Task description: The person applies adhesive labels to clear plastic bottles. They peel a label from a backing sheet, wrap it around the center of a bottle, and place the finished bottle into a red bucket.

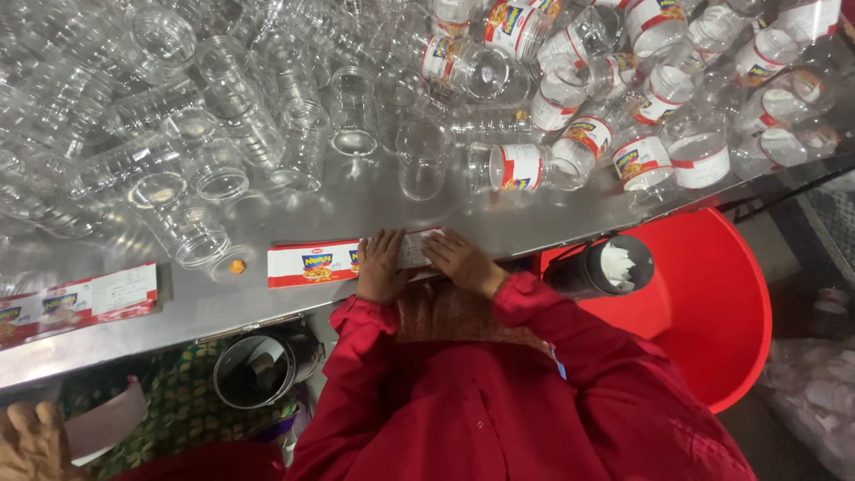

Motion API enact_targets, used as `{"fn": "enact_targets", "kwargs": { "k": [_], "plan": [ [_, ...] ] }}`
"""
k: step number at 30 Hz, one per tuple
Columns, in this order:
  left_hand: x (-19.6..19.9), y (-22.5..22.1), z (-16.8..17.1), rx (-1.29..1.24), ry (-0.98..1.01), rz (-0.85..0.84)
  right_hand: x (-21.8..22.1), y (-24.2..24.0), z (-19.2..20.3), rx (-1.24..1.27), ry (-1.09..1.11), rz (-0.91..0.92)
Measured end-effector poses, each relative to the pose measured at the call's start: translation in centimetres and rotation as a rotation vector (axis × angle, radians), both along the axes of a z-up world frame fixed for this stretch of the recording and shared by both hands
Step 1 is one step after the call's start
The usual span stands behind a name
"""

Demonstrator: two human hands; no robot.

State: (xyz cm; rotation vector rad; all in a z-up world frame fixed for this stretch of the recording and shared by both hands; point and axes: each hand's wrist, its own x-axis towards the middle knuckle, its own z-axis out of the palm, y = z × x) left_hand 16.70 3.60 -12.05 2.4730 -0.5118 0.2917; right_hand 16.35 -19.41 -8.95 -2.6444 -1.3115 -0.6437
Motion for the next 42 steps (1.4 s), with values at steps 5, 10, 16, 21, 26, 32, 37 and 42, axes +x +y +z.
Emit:
{"fn": "enact_targets", "kwargs": {
  "k": [5,10,16,21,26,32,37,42],
  "plan": [
    [-0.8,0.4,0.6,0.001,0.039,-0.010,0.9,-0.1,1.1,-0.002,-0.031,0.176],
    [-2.4,0.9,2.5,0.022,-0.012,0.054,0.9,0.1,2.8,0.070,-0.033,0.185],
    [-3.1,1.8,4.1,0.040,-0.085,0.201,1.1,0.6,6.3,0.209,0.372,-0.065],
    [-2.7,1.3,4.6,0.019,-0.127,0.313,1.2,-3.8,10.5,0.397,-0.142,-0.172],
    [-2.5,0.5,4.9,-0.024,-0.105,0.408,-2.9,-9.0,15.0,0.517,-0.230,-0.730],
    [-6.9,-4.2,9.2,-0.480,-0.113,-0.241,-7.8,-5.1,11.8,0.441,0.588,-0.206],
    [-8.5,-3.5,11.2,-0.684,0.613,-0.279,-9.4,-0.8,14.4,0.732,0.806,-0.315],
    [-10.1,-2.9,10.0,-0.767,0.515,-0.091,-9.6,-0.3,15.7,0.853,0.897,-0.462]
  ]
}}
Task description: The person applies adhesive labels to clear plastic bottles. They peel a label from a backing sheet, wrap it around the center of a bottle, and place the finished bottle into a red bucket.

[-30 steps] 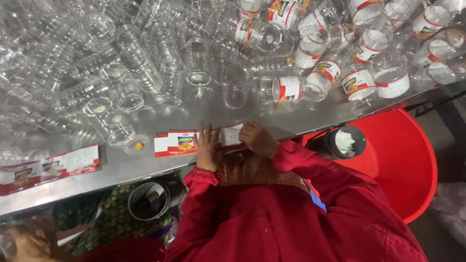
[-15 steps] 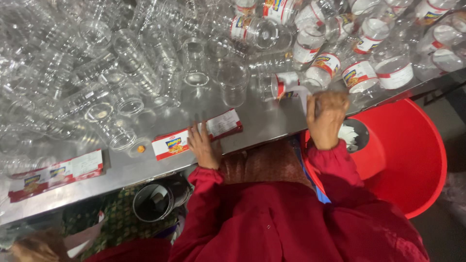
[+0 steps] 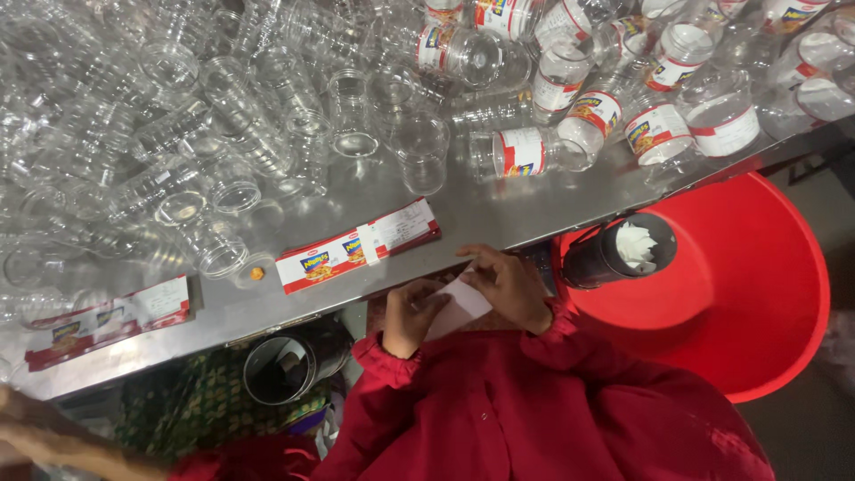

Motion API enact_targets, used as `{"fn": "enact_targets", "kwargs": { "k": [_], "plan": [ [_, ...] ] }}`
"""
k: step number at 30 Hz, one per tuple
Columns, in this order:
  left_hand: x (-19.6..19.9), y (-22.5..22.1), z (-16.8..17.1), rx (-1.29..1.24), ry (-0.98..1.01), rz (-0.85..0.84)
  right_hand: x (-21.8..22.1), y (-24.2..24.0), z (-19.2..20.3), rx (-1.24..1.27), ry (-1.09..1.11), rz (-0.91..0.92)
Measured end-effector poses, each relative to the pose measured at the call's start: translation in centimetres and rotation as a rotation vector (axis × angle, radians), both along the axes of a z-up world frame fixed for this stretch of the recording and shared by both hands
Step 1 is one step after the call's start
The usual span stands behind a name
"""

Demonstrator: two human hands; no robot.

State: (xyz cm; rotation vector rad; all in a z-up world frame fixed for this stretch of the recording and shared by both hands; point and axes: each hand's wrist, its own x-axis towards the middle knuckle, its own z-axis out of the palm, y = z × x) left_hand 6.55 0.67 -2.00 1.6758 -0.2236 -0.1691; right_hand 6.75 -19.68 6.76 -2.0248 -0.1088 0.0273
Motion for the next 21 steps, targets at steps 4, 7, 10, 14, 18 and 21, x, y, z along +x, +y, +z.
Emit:
{"fn": "enact_targets", "kwargs": {
  "k": [4,7,10,14,18,21],
  "plan": [
    [-0.3,-0.6,-0.5,-0.065,0.005,-0.073,-0.3,-0.3,-1.5,-0.009,-0.103,-0.047],
    [-0.3,-1.7,-1.1,-0.090,0.067,-0.051,-0.5,-0.7,-2.5,-0.020,-0.208,-0.038],
    [-0.4,-2.8,-1.2,-0.205,0.097,-0.041,-0.5,-1.2,-2.6,-0.107,-0.430,0.038],
    [-1.2,-4.2,-1.1,-0.241,0.146,0.003,-1.1,-1.0,-2.5,-0.109,-0.553,0.081],
    [-2.1,-5.1,-1.1,-0.274,0.103,0.059,-1.3,-1.7,-2.8,-0.015,-0.418,0.099],
    [-2.7,-5.7,-0.7,-0.292,0.072,0.117,-1.4,-2.1,-5.1,0.226,-0.195,0.070]
  ]
}}
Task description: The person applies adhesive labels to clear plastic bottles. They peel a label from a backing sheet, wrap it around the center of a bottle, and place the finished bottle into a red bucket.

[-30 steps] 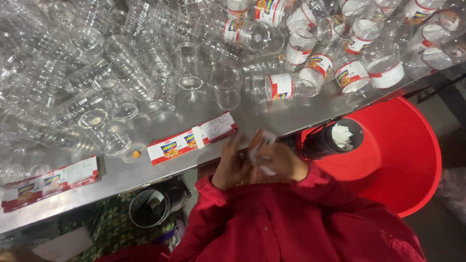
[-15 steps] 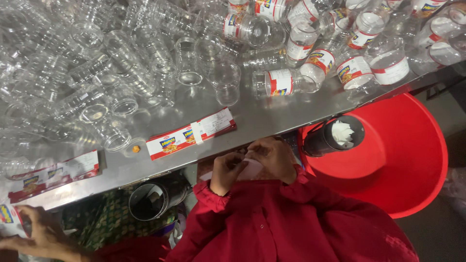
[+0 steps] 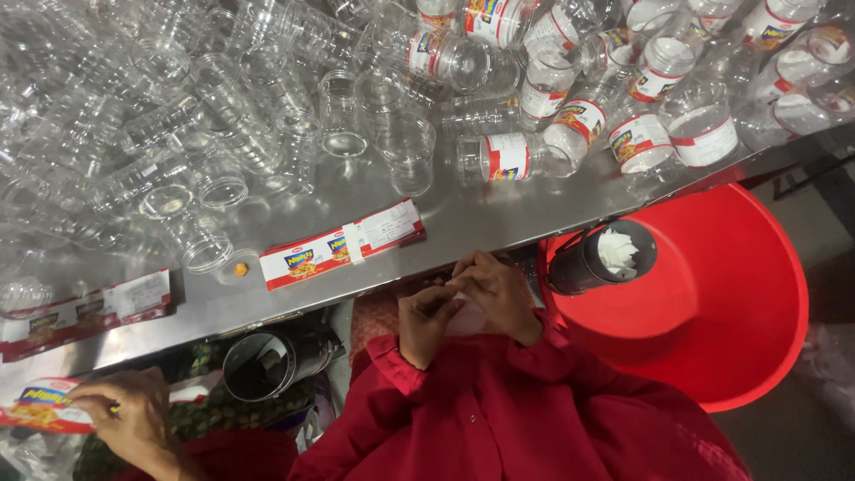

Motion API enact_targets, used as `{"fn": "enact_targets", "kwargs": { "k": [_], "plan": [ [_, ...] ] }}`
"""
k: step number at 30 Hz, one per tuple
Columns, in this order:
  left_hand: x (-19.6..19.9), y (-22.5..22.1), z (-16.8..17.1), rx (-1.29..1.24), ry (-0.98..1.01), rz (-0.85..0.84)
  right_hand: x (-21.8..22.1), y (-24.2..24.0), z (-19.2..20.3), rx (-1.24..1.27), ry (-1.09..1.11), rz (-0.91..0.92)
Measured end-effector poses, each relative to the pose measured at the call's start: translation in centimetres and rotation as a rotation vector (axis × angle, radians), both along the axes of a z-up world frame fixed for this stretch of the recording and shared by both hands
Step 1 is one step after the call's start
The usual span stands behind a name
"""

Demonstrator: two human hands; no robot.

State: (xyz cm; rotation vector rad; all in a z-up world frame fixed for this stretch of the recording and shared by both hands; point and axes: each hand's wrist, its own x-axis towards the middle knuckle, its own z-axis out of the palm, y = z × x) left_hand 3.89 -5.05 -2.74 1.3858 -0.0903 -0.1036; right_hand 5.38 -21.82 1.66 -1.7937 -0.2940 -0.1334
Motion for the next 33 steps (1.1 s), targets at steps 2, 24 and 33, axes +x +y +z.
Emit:
{"fn": "enact_targets", "kwargs": {
  "k": [2,24,33],
  "plan": [
    [-0.4,-0.1,0.9,0.014,-0.016,-0.006,0.5,-0.8,-2.6,0.059,-0.054,-0.049],
    [-5.1,7.9,9.8,0.742,-0.591,0.938,-5.2,0.6,-4.3,0.114,0.366,0.077],
    [-6.9,6.3,6.2,0.630,-0.250,-0.235,-9.4,1.3,1.8,0.029,-0.063,0.163]
  ]
}}
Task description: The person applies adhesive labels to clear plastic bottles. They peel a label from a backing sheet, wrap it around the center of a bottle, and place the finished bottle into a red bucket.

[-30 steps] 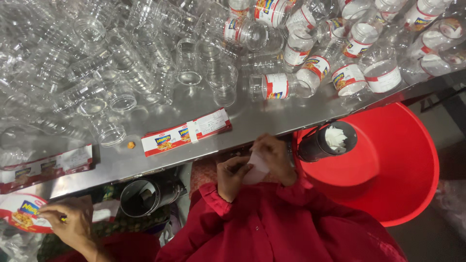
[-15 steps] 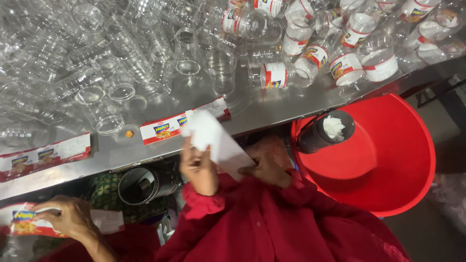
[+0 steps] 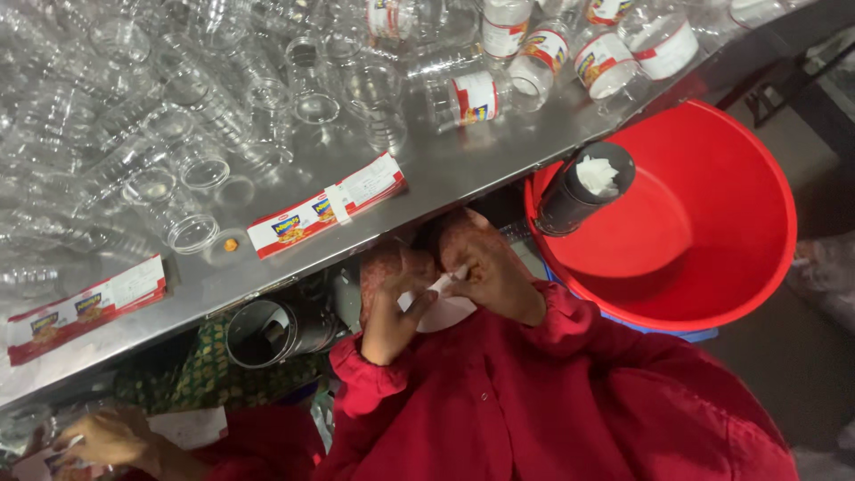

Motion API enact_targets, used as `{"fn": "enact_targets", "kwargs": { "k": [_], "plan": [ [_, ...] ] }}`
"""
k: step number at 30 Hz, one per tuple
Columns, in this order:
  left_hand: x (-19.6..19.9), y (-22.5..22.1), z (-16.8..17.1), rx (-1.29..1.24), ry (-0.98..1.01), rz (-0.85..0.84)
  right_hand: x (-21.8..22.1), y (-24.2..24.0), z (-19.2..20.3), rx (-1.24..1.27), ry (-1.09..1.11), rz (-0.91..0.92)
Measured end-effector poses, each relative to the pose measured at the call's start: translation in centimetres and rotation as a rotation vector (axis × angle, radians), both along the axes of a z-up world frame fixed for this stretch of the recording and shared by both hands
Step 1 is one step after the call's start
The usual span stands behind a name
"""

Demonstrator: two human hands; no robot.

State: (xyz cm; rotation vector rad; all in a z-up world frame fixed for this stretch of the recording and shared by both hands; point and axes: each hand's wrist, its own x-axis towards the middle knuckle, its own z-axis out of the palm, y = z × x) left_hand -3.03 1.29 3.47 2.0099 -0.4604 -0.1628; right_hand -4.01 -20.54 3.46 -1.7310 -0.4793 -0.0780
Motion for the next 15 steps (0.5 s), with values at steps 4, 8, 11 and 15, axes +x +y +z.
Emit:
{"fn": "enact_targets", "kwargs": {
  "k": [4,8,11,15],
  "plan": [
    [-1.3,0.1,-0.6,-0.110,-0.046,0.023,-1.3,0.4,0.6,-0.196,-0.233,-0.139],
    [-2.3,-0.9,-0.5,-0.248,-0.049,-0.014,-2.3,0.6,0.8,-0.206,-0.277,-0.077],
    [-3.3,-1.5,-0.1,-0.269,-0.079,-0.011,-2.3,0.7,0.4,-0.189,-0.322,-0.108],
    [-3.7,-2.4,0.3,-0.262,-0.040,0.077,-1.8,0.0,-0.4,-0.109,-0.290,-0.042]
  ]
}}
